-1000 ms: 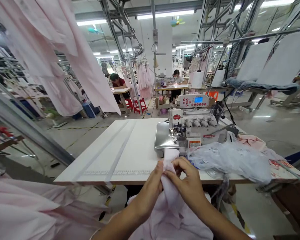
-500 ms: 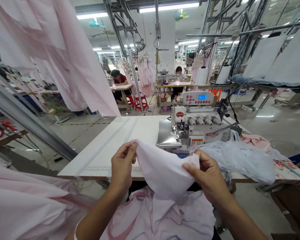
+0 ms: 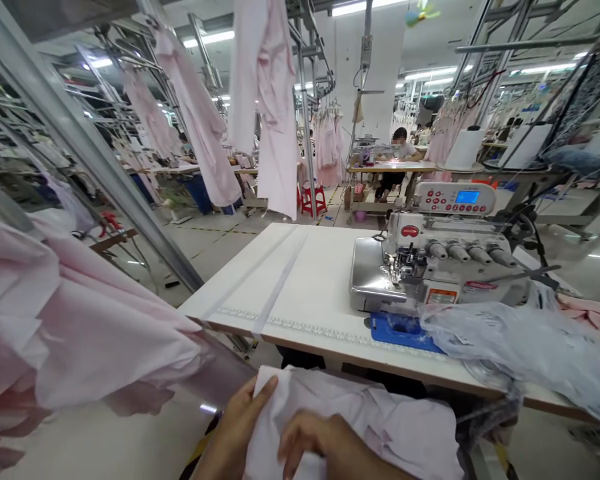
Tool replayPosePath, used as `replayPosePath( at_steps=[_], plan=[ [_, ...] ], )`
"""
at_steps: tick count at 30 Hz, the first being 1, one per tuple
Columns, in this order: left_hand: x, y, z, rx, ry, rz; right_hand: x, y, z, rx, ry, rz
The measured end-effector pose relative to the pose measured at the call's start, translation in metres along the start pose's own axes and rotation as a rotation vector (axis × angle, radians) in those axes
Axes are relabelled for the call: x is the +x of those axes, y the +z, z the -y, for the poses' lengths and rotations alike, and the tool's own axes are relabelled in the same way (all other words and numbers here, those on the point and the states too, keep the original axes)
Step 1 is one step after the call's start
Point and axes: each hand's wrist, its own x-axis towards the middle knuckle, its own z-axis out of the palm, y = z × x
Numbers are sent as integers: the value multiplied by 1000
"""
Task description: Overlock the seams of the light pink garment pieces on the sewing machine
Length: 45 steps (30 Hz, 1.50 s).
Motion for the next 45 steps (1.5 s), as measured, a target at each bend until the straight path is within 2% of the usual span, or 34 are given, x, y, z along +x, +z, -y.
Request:
replayPosePath(
  at_steps=[3, 5, 7, 9, 11, 14, 16, 18, 22, 24, 25, 27, 28, 29, 30, 32, 34, 35, 41, 45],
  plan=[
    [-6, 18, -33, 364, 250, 91, -3, -13, 25, 322, 100, -207],
    [-9, 28, -49, 547, 400, 77, -4, -18, 38, 386, 107, -275],
    [-10, 36, -57, 573, 458, 78, -4, -21, 47, 331, 22, -325],
    [-9, 42, -61, 452, 402, 152, -3, -22, 53, 174, -116, -403],
    [-7, 48, -65, 288, 285, 244, 0, -23, 58, 43, -220, -491],
    [-6, 56, -73, 168, 135, 322, 5, -24, 62, 202, -191, -538],
    [-7, 62, -80, 150, 111, 332, 8, -28, 65, 343, -150, -542],
    [-9, 69, -87, 122, 96, 359, 9, -33, 68, 352, -145, -555],
    [-7, 82, -104, 122, -34, 442, 8, -41, 75, 96, -260, -652],
    [-3, 88, -115, 232, -18, 458, 7, -41, 80, -146, -361, -706],
    [-2, 91, -120, 321, 59, 448, 5, -41, 81, -283, -427, -708],
    [-3, 97, -129, 503, 321, 389, 3, -41, 84, -524, -574, -649],
    [-4, 100, -132, 569, 444, 362, 1, -41, 85, -603, -645, -615],
    [-6, 104, -134, 603, 511, 357, 0, -42, 86, -645, -704, -598],
    [-9, 107, -135, 608, 502, 382, -2, -43, 87, -660, -744, -601],
    [-14, 114, -136, 568, 327, 473, -5, -47, 88, -664, -783, -669],
    [-18, 119, -136, 513, 161, 531, -8, -52, 90, -663, -776, -756],
    [-19, 121, -136, 501, 141, 541, -10, -53, 91, -657, -762, -793],
    [-17, 131, -133, 508, 418, 567, -14, -59, 97, -458, -642, -906],
    [-18, 131, -128, 566, 485, 559, -13, -62, 96, -252, -505, -948]
  ],
)
